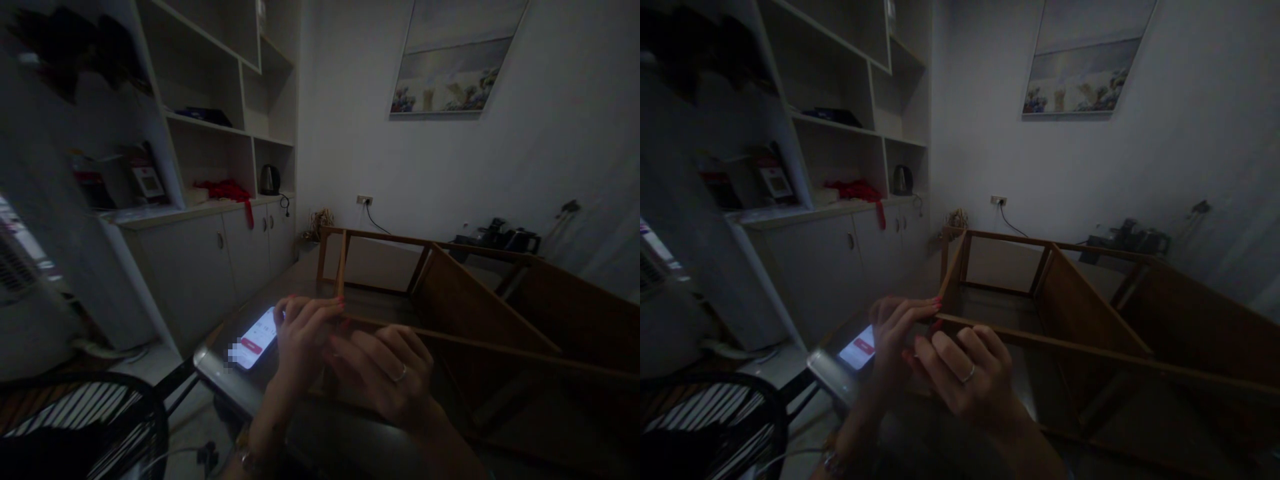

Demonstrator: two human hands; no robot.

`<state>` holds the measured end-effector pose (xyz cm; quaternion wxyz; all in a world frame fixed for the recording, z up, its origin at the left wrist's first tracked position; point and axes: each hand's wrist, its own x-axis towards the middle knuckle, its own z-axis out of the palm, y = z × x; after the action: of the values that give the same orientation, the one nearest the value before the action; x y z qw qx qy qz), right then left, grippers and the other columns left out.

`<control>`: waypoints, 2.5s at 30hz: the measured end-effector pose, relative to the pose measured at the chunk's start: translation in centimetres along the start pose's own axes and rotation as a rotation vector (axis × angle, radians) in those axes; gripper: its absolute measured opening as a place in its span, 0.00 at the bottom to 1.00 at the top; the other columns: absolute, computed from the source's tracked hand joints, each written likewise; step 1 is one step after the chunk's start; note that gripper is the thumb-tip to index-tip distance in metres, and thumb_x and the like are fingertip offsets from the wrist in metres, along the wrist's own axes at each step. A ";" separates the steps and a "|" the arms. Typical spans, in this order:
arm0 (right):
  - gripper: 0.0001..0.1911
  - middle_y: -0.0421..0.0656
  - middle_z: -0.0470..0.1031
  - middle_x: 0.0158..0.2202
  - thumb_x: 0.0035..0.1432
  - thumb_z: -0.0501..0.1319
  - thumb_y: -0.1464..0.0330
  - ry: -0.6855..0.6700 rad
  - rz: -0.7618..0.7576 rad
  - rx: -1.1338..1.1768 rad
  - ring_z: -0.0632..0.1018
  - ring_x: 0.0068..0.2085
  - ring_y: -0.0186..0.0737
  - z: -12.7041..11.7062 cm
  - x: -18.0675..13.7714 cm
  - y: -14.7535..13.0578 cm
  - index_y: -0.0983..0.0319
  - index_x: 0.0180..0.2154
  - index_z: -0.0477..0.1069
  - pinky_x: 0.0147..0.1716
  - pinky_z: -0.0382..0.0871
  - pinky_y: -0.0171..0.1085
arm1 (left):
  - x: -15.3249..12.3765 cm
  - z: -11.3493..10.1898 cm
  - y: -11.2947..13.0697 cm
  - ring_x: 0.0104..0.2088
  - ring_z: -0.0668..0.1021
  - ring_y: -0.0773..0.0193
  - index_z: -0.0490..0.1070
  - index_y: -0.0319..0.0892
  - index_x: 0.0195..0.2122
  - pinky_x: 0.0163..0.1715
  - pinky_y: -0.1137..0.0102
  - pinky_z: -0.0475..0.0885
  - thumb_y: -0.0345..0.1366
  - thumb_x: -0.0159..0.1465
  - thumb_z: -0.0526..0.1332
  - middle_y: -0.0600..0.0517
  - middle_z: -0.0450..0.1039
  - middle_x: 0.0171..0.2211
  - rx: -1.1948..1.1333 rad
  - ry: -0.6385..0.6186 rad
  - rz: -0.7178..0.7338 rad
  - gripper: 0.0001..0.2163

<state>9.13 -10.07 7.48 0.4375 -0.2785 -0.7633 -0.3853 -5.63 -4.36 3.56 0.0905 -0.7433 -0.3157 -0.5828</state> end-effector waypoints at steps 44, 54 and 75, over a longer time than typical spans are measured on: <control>0.13 0.35 0.79 0.30 0.60 0.71 0.68 0.021 -0.104 -0.130 0.73 0.31 0.32 0.5 -1.5 0.5 0.58 0.47 0.80 0.38 0.65 0.37 | -0.1 0.2 -0.2 0.40 0.76 0.57 0.75 0.50 0.42 0.47 0.57 0.59 0.41 0.73 0.55 0.55 0.85 0.40 0.028 0.019 -0.008 0.09; 0.07 0.32 0.78 0.26 0.63 0.67 0.70 0.062 -0.055 -0.159 0.70 0.27 0.32 0.6 -1.2 -0.1 0.56 0.43 0.81 0.37 0.64 0.38 | -0.1 0.1 -0.1 0.41 0.76 0.57 0.75 0.50 0.44 0.47 0.58 0.60 0.36 0.72 0.57 0.55 0.84 0.42 -0.006 0.009 0.000 0.07; 0.08 0.34 0.78 0.26 0.62 0.68 0.70 0.072 -0.039 -0.083 0.69 0.29 0.35 0.9 -1.2 0.0 0.59 0.44 0.81 0.37 0.63 0.38 | 0.1 0.0 0.1 0.40 0.77 0.58 0.75 0.50 0.43 0.44 0.59 0.60 0.39 0.71 0.60 0.56 0.85 0.42 0.001 0.015 0.007 0.05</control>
<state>9.26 -9.45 6.13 0.4452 -0.2675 -0.7357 -0.4348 -5.56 -4.43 3.64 0.0954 -0.7399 -0.3124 -0.5880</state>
